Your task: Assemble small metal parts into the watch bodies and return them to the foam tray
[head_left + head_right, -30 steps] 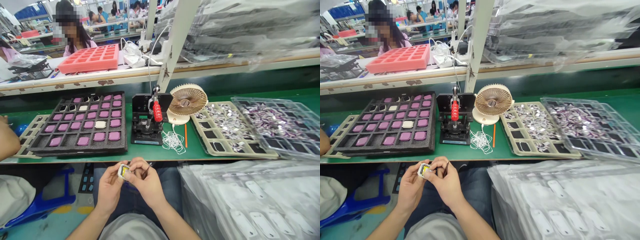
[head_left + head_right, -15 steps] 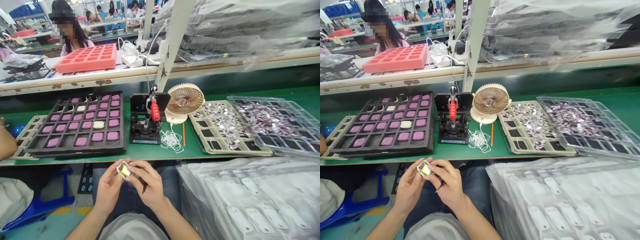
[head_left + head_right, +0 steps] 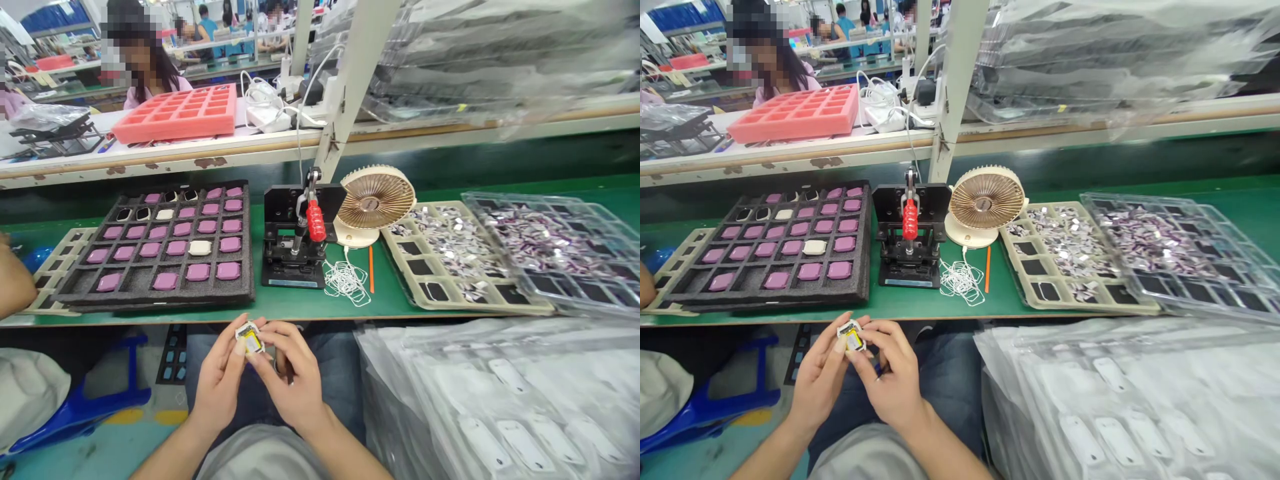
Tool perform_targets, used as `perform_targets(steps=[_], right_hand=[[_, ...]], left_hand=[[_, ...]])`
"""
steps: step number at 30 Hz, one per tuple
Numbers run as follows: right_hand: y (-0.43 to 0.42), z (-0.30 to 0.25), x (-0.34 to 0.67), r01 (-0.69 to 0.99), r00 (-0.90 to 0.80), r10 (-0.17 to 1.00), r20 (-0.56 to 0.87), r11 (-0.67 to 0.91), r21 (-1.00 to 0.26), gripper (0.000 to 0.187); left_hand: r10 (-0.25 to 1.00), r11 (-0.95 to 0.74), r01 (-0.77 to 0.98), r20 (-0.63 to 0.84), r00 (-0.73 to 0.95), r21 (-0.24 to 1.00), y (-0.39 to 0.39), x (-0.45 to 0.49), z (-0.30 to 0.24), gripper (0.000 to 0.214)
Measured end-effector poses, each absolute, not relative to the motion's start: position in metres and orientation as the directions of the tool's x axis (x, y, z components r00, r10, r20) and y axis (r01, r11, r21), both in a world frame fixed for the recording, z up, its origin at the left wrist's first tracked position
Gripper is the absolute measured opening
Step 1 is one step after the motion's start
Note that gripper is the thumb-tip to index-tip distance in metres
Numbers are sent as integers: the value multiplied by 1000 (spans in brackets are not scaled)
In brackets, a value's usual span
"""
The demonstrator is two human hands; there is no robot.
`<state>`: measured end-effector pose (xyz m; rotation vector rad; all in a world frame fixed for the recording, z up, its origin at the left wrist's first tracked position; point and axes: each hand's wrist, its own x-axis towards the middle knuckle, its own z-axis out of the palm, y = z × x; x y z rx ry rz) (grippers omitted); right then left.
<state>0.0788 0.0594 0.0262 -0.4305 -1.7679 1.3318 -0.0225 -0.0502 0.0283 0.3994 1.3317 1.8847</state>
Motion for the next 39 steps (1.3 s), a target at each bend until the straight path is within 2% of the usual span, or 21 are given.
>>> perform_targets(steps=[5,8,11,13,17,20,22,24,26,27,29,31,32,34,36,38,39], right_hand=[[52,22,74,-159,-586,788,190,118,-980,24],[56,25,76,-121,-678,730,88,6,-993,23],[65,35,80,-105,-786,607,118,57,-993,21],[69,39,82,-126,-803,574,161,101,-987,16],[68,38,83,-156,-764,618,184,100,-983,15],[67,30,88,-117,-722,666,188,152,-982,18],[71,24,98,-54,-684,717,138,138,-989,24],[79,17,111,-37,-649,761,19,-7,-999,38],[89,12,127,-99,-623,777,-87,-189,-977,50],[94,10,135,-142,-600,794,-95,-222,-965,55],[100,9,149,-182,-511,859,-35,-148,-972,62],[102,11,158,-148,-409,912,17,-48,-988,70],[101,12,160,-131,-391,920,8,-47,-990,73],[96,14,161,-134,-428,903,-41,-109,-985,66],[89,15,157,-174,-496,868,-14,-116,-978,41],[83,16,151,-207,-532,839,114,2,-978,19],[80,16,148,-220,-535,822,197,90,-971,20]], left_hand=[[776,-108,-434,-197,-599,895,-46,-27,31,46],[750,-96,-455,-236,-618,885,-43,-29,30,43],[717,-100,-467,-262,-646,878,-43,-28,27,43],[695,-96,-442,-258,-671,892,-44,-27,25,45],[680,-71,-428,-271,-682,901,-43,-24,24,52],[724,-51,-470,-292,-625,881,-37,-23,29,44],[752,-27,-475,-295,-589,879,-34,-23,32,37],[772,-1,-479,-304,-558,878,-32,-22,32,34],[789,36,-484,-322,-523,874,-31,-20,30,34],[798,61,-478,-331,-504,876,-29,-19,27,35],[811,119,-439,-342,-475,891,-26,-15,22,41],[818,168,-389,-348,-458,906,-22,-11,19,48],[820,186,-371,-352,-452,910,-20,-9,19,51],[824,204,-345,-350,-445,916,-16,-6,20,53],[826,212,-316,-343,-447,925,-15,-4,23,54],[821,221,-286,-336,-461,932,-15,-3,26,55],[818,227,-273,-335,-468,935,-16,-3,27,56]])
